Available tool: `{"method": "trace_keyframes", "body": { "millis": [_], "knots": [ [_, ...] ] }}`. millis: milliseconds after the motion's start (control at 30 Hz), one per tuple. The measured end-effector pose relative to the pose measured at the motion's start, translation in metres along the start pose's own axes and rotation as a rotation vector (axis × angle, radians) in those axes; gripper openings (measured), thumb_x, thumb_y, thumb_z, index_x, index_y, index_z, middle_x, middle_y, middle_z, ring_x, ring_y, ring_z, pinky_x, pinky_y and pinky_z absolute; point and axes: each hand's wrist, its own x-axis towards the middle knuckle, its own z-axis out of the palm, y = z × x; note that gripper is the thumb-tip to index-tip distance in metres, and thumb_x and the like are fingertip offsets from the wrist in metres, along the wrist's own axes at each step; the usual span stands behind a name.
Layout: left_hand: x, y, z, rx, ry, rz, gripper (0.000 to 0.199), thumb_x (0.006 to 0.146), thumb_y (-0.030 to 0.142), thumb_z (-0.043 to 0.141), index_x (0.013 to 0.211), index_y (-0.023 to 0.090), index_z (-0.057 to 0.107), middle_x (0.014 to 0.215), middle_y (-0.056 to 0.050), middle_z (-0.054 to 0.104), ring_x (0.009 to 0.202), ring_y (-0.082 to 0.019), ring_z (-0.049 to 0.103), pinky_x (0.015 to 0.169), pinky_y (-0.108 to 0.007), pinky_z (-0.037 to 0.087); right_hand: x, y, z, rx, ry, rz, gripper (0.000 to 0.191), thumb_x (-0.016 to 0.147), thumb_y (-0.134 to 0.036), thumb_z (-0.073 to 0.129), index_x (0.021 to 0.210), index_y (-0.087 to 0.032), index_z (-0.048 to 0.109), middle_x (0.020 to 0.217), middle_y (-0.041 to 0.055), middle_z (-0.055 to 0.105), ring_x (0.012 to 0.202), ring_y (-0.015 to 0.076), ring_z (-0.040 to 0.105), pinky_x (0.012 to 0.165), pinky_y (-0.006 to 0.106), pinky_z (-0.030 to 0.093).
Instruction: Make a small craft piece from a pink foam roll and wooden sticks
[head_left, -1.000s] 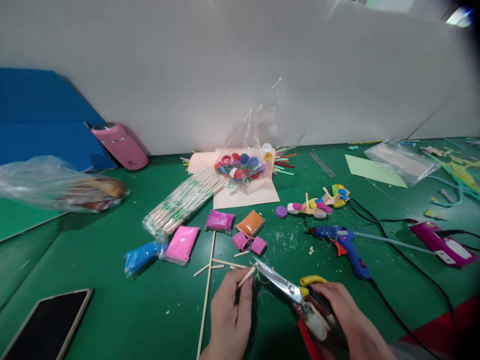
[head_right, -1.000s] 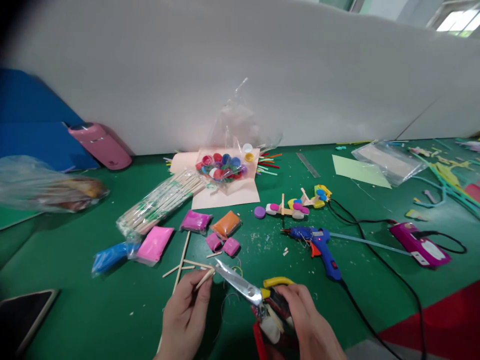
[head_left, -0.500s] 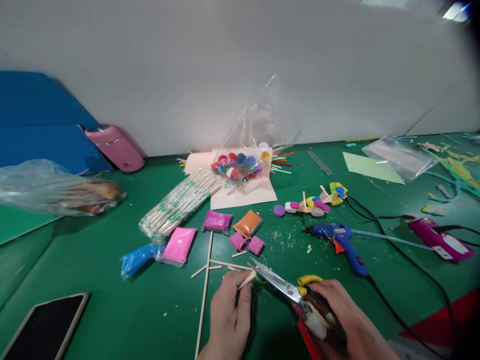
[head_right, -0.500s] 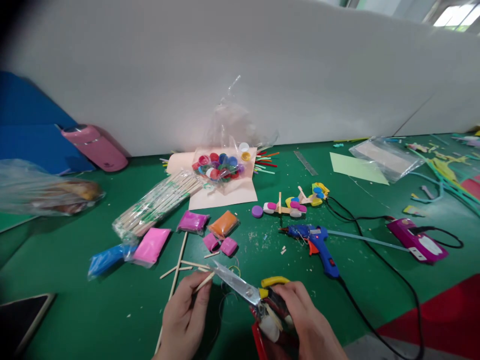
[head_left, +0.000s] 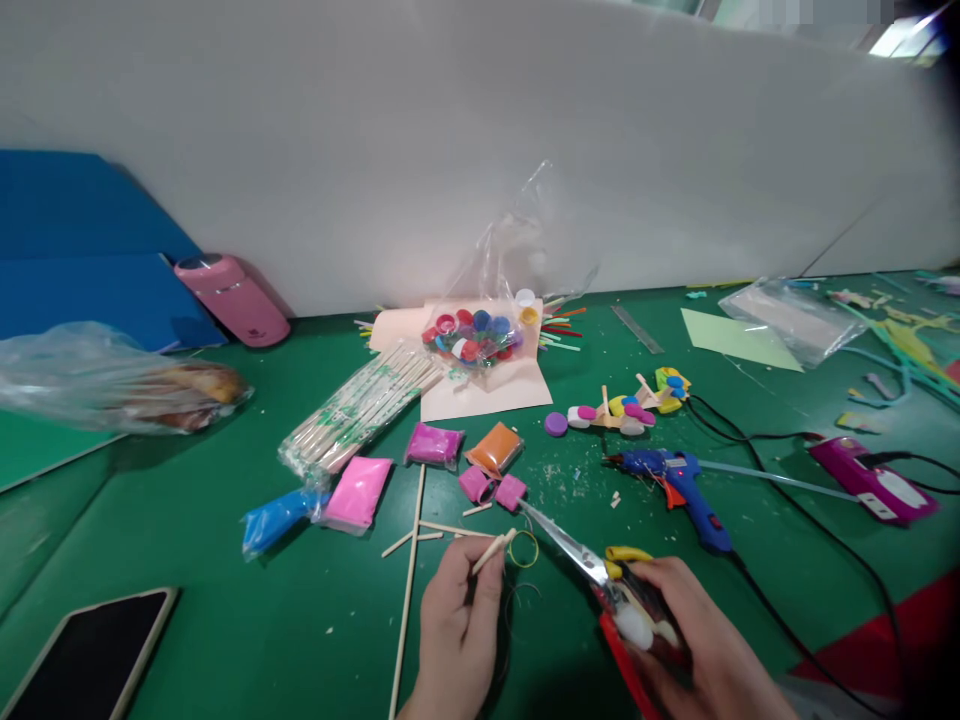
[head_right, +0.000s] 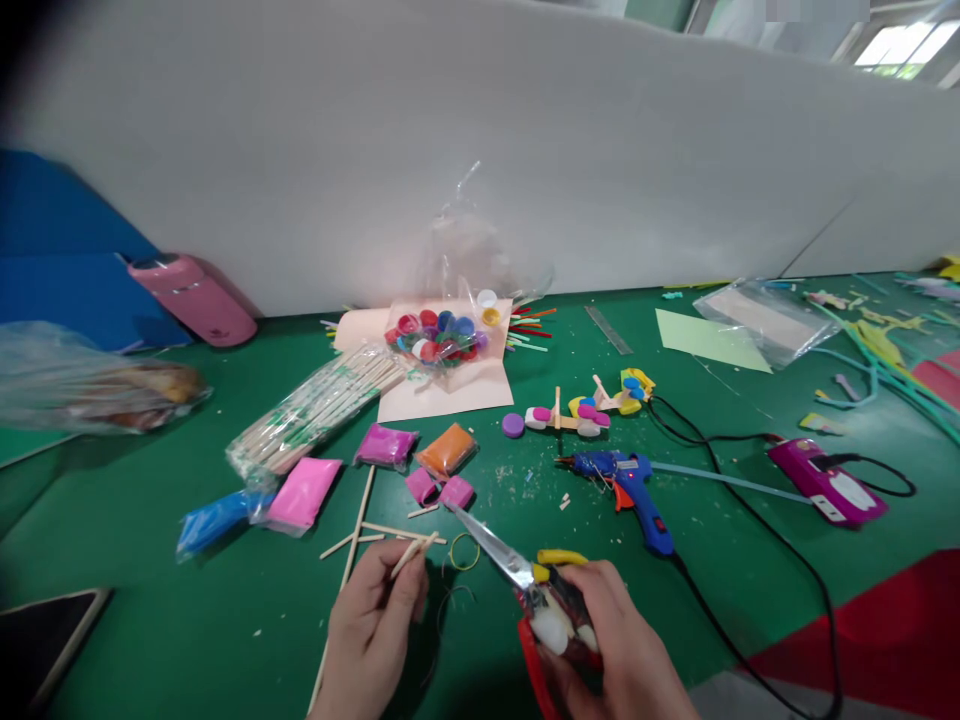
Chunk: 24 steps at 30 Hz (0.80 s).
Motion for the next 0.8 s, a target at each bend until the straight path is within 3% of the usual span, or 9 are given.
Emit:
{"method": "trace_keyframes", "body": {
  "millis": [100,300,467,567,633,733,800],
  "knots": [
    [0.002,0.001,0.002,-0.105,-0.029,-0.101,0.018,0.082,0.029,0.045,0.068,0.019,0.049,0.05,0.005,0.044,0.046,-0.009,0.04,0.045,-0.019,0.032,-0.005,0.013,0.001,-0.077,0.07,0.003,0.037,0.072,-0.02,0.051,0.107,-0.018,0.041,0.098,0.0107,0.057,0.084,0.0191,0.06,0.07,0.024,0.051],
    [0.004,-0.001,0.007,-0.496,-0.117,-0.283,0.016,0.084,0.029,0.044,0.072,0.019,0.044,0.049,0.008,0.038,0.042,-0.006,0.037,0.044,-0.019,0.028,-0.021,0.043,0.006,-0.264,0.066,0.036,0.036,0.071,-0.027,0.052,0.106,-0.017,0.046,0.098,0.0122,0.057,0.079,0.0193,0.064,0.065,0.025,0.054],
    [0.007,0.001,0.011,-0.74,-0.227,-0.413,0.017,0.086,0.028,0.041,0.072,0.018,0.041,0.046,0.008,0.038,0.037,-0.004,0.035,0.04,-0.019,0.022,-0.027,0.049,-0.006,-0.371,0.162,0.016,0.04,0.069,-0.035,0.058,0.106,-0.02,0.051,0.095,0.0114,0.06,0.082,0.0248,0.061,0.068,0.036,0.053],
    [0.005,0.004,0.016,-0.807,-0.274,-0.451,0.019,0.086,0.027,0.039,0.07,0.018,0.04,0.044,0.008,0.039,0.035,-0.004,0.036,0.04,-0.019,0.021,-0.016,0.026,-0.008,-0.158,0.163,-0.045,0.029,0.075,-0.027,0.054,0.103,-0.023,0.051,0.095,0.0086,0.06,0.085,0.021,0.059,0.07,0.031,0.051],
    [0.002,0.006,0.019,-0.848,-0.306,-0.476,0.019,0.087,0.026,0.038,0.07,0.017,0.041,0.042,0.008,0.039,0.033,-0.004,0.035,0.039,-0.019,0.019,-0.001,0.003,-0.001,0.086,0.11,-0.032,0.023,0.079,-0.025,0.049,0.102,-0.022,0.052,0.083,0.0054,0.06,0.073,0.0163,0.06,0.063,0.024,0.05],
    [-0.002,0.01,0.023,-0.896,-0.364,-0.499,0.018,0.087,0.024,0.037,0.072,0.017,0.043,0.041,0.008,0.038,0.031,-0.004,0.033,0.036,-0.018,0.017,0.026,-0.03,0.018,0.439,0.067,0.13,0.023,0.081,-0.03,0.047,0.101,-0.021,0.053,0.078,0.0027,0.06,0.065,0.0137,0.058,0.055,0.021,0.047],
    [-0.003,0.012,0.023,-0.914,-0.375,-0.506,0.018,0.087,0.023,0.037,0.072,0.016,0.044,0.041,0.008,0.039,0.03,-0.004,0.032,0.035,-0.017,0.018,0.042,-0.046,0.029,0.638,0.032,0.14,0.019,0.081,-0.033,0.047,0.089,-0.019,0.057,0.07,0.0009,0.059,0.06,0.0122,0.055,0.053,0.02,0.045]
  ]
}}
